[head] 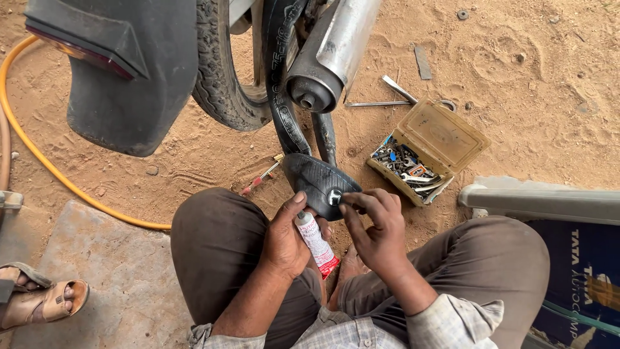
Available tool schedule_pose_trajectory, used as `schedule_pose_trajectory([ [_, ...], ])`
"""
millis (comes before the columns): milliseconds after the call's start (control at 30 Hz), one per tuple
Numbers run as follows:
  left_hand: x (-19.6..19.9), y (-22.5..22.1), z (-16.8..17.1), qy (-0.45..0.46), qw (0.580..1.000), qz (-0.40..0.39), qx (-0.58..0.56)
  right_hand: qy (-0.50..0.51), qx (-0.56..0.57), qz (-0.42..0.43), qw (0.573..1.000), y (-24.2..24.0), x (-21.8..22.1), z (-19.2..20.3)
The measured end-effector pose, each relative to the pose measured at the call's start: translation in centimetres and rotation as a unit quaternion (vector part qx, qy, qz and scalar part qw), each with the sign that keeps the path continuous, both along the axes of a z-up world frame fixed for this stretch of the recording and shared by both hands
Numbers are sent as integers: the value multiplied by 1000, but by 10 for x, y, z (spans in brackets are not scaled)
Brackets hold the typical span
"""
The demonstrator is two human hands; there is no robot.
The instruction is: Patching a hole in a motorcycle tire inner tube by filing the surface and applying adhesive and a patch.
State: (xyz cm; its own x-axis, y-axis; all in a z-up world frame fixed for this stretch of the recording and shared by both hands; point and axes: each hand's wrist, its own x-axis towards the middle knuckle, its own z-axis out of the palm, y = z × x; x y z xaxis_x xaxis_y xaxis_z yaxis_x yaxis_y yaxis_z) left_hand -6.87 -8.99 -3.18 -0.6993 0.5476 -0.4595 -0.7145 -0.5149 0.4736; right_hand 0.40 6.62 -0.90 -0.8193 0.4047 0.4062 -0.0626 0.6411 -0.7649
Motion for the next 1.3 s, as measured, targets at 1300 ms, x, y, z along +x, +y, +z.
schedule_pose_trajectory([
  [1300,9,9,-7,30,999,-20,35,-137,-187,-342,910,168,192,20],
])
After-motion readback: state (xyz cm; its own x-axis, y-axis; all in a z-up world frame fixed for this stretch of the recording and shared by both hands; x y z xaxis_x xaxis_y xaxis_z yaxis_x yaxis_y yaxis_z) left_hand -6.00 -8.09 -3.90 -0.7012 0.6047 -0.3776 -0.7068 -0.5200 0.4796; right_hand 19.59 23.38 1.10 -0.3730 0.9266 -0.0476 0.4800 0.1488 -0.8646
